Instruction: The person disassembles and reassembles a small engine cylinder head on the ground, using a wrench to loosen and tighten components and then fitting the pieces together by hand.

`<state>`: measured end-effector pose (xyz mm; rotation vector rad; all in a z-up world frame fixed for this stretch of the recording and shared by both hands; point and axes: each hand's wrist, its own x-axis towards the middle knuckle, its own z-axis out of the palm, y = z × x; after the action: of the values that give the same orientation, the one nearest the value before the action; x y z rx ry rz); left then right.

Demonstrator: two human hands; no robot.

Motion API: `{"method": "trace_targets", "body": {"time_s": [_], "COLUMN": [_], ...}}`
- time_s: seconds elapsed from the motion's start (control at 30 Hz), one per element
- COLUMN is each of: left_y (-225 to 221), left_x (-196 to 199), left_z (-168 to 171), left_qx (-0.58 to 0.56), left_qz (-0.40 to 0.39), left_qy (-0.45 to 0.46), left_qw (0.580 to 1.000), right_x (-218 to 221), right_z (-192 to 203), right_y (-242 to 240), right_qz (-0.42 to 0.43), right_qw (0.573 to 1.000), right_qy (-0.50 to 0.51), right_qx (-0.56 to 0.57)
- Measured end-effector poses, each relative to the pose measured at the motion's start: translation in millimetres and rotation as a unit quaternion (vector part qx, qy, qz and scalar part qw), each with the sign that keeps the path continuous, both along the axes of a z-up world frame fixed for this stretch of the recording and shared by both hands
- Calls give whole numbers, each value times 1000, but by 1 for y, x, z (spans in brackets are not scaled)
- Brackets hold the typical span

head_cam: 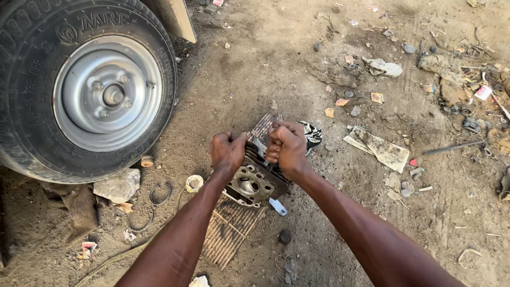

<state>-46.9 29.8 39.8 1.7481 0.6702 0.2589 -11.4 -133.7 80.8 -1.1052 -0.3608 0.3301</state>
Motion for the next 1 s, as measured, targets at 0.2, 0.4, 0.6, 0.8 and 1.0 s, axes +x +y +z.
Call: {"method": "trace_targets", "body": {"time_s": [0.2, 0.4, 0.6, 0.8, 1.0], "left_y": [1, -8, -3, 43, 38], "left_x": [2, 1, 1, -17, -23], "left_z": [-2, -6, 1, -28, -18], "left_qx": [31, 127, 17, 73, -86], "left_qz": [-1, -28, 59, 161, 177], "left_qy": [-11, -73, 22, -11, -30], "left_qw": [999, 989, 998, 984, 980], "right_x": [13, -3, 17, 32, 38], "right_z": [14, 33, 10, 7, 18], "right_y": [6, 34, -11, -57, -8], "right_qz": [30, 20, -35, -111, -78], "right_qw": [991, 908, 886, 984, 991], "right_qy": [90, -28, -125, -32, 69], "right_qx": [-92, -418, -445, -138, 84]}}
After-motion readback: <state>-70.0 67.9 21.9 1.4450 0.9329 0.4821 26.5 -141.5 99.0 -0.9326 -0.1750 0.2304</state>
